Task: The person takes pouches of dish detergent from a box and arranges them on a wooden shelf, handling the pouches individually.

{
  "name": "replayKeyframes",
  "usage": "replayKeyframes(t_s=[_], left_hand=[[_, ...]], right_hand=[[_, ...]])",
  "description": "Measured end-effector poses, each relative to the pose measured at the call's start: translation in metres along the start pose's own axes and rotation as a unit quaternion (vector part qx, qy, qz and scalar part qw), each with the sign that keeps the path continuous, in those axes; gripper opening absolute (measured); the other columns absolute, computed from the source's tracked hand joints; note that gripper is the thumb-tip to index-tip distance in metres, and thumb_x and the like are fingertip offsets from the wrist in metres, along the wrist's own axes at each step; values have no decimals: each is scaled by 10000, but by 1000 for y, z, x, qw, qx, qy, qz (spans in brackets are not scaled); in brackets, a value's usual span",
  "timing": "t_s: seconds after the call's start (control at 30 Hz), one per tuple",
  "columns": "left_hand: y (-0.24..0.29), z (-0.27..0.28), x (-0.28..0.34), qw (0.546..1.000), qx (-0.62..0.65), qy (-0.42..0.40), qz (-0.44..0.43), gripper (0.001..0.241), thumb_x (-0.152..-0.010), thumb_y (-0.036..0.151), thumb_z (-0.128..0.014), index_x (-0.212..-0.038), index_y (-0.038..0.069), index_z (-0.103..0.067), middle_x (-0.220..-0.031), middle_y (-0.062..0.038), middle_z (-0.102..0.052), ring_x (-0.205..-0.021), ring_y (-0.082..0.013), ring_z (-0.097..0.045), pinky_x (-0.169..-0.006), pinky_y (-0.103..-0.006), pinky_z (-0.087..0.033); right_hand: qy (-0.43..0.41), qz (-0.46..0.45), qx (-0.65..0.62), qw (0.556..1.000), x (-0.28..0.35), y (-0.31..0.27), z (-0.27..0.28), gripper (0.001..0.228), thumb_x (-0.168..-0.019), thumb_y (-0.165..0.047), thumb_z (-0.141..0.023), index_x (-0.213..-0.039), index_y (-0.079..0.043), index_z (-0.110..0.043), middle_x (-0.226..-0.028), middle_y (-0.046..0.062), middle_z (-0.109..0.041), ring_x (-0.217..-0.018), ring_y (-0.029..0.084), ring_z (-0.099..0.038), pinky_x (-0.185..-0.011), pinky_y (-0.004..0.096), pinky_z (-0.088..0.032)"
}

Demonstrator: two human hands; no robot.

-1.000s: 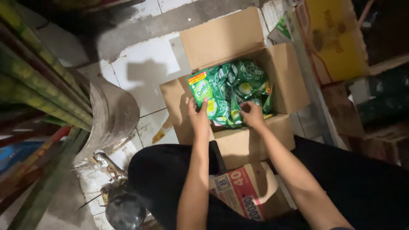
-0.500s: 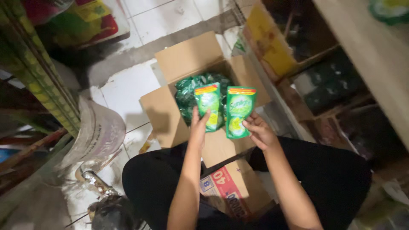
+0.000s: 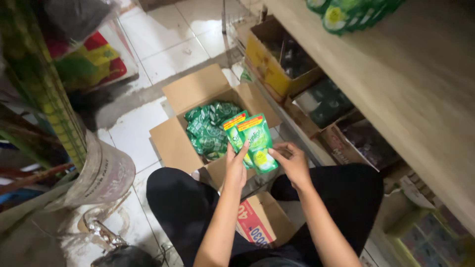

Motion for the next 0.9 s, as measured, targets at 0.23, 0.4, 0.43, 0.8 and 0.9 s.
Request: replayKeyframes(t_s=[0.23,0.4,0.43,0.8,0.9], left_hand=[[56,-75,14,992,-72,-38,-92,479,-931,41,-718,-1366,57,-518,-1264,-62,-646,-1158,-165,-603,-1007,-332,-470],[89,-136,18,983,-110,-80,-120,413,-937,71,-741,-1303,38,-551,-1191,-66,-673,-1086,-154,-627,-971,-320,-485],[94,-150,19,982,-106,-97,-124,411,-937,78,-744,-1299,37,-554,-1188,-68,-676,-1082,-152,-631,-973,-318,-488],[63,-295,-36,952,-211,-180,-132,382,-995,222,-707,-1267,-31,-619,-1108,-103,-712,-987,-141,-629,-864,-293,-491],[43,-329,-57,955,-178,-211,-112,433,-978,249,-699,-1300,-19,-590,-1143,-94,-707,-1006,-134,-638,-859,-279,-500]], right_hand=[[63,112,196,972,10,-98,30,213,-933,-198,-743,-1014,-8,-691,-876,80,-770,-844,126,-744,-766,293,-561],[-1,155,153,976,6,-142,43,271,-953,-204,-701,-1113,1,-626,-945,76,-769,-914,120,-736,-771,301,-553],[-20,132,137,982,2,-144,45,268,-958,-200,-695,-1138,-7,-649,-958,69,-772,-896,121,-729,-758,297,-558],[157,150,117,969,-31,-243,200,245,-991,-159,-670,-1160,14,-712,-954,94,-766,-775,121,-725,-700,285,-620],[217,145,186,947,-55,-272,251,255,-999,-177,-651,-1177,-4,-711,-969,104,-778,-783,138,-744,-668,290,-611]])
Point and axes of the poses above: each hand's wrist, its own x-axis away from the middle knuckle, its own z-axis out of the back of the hand, y = z × x, the point moved 10 cm from there along -x, towards the middle knuckle
